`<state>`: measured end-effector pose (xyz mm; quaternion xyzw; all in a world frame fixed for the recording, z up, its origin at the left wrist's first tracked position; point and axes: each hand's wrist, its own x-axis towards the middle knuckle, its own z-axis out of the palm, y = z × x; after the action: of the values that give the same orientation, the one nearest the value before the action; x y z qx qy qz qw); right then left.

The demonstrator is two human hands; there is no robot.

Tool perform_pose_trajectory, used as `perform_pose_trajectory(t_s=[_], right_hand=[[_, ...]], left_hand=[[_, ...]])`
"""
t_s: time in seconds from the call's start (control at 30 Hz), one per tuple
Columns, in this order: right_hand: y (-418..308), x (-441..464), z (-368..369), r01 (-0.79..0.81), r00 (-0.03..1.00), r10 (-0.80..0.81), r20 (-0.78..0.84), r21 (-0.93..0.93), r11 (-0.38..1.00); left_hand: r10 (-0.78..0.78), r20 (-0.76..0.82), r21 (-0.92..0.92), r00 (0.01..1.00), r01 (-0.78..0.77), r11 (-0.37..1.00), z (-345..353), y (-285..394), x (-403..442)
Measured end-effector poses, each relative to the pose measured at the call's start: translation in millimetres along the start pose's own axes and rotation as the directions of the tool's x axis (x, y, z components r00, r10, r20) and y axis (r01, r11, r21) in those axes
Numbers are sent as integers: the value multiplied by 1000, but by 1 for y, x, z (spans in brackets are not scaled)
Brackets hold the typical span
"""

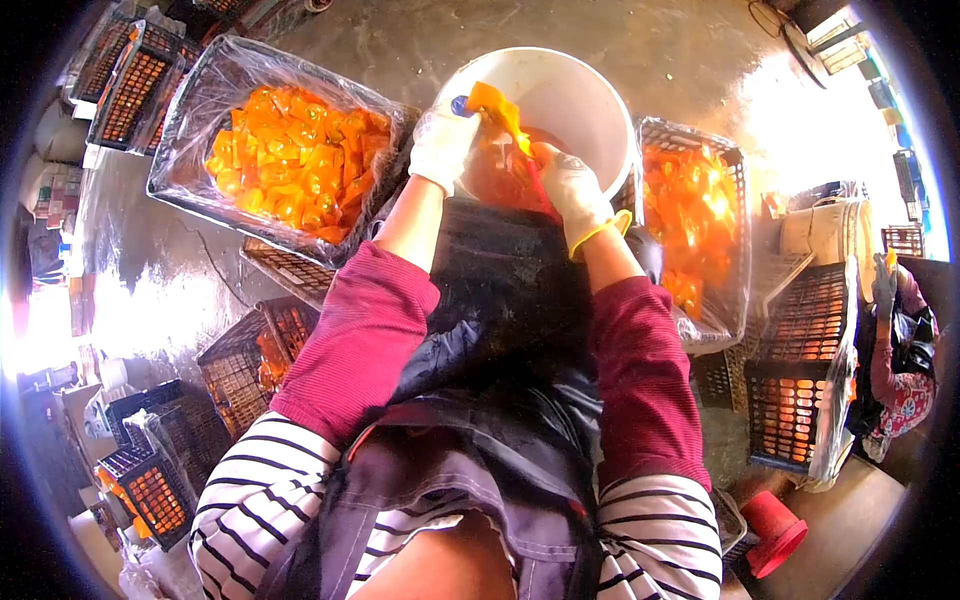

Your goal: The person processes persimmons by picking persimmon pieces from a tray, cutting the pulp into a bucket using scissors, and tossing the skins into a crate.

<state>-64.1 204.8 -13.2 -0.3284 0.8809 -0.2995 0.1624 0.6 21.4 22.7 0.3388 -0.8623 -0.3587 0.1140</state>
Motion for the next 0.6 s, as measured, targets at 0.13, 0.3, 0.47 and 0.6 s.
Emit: perform_pose_trajectory(t_s=[0.13, 0.3, 0.47, 0.6], right_hand=[[11, 4, 6, -107, 994, 81, 79, 432, 896], [-8, 0, -5, -267, 963, 158, 217, 701, 662], [-10, 0, -6, -278, 960, 198, 199, 574, 770], [-6, -1, -3, -123, 992, 115, 47, 262, 957]], left_hand=[[-21, 69, -787, 997, 67, 613, 28, -22, 16], [6, 440, -851, 898, 415, 320, 22, -14, 11], [-88, 248, -553, 965, 216, 805, 21, -16, 14], [-21, 35, -414, 999, 33, 910, 44, -26, 23]])
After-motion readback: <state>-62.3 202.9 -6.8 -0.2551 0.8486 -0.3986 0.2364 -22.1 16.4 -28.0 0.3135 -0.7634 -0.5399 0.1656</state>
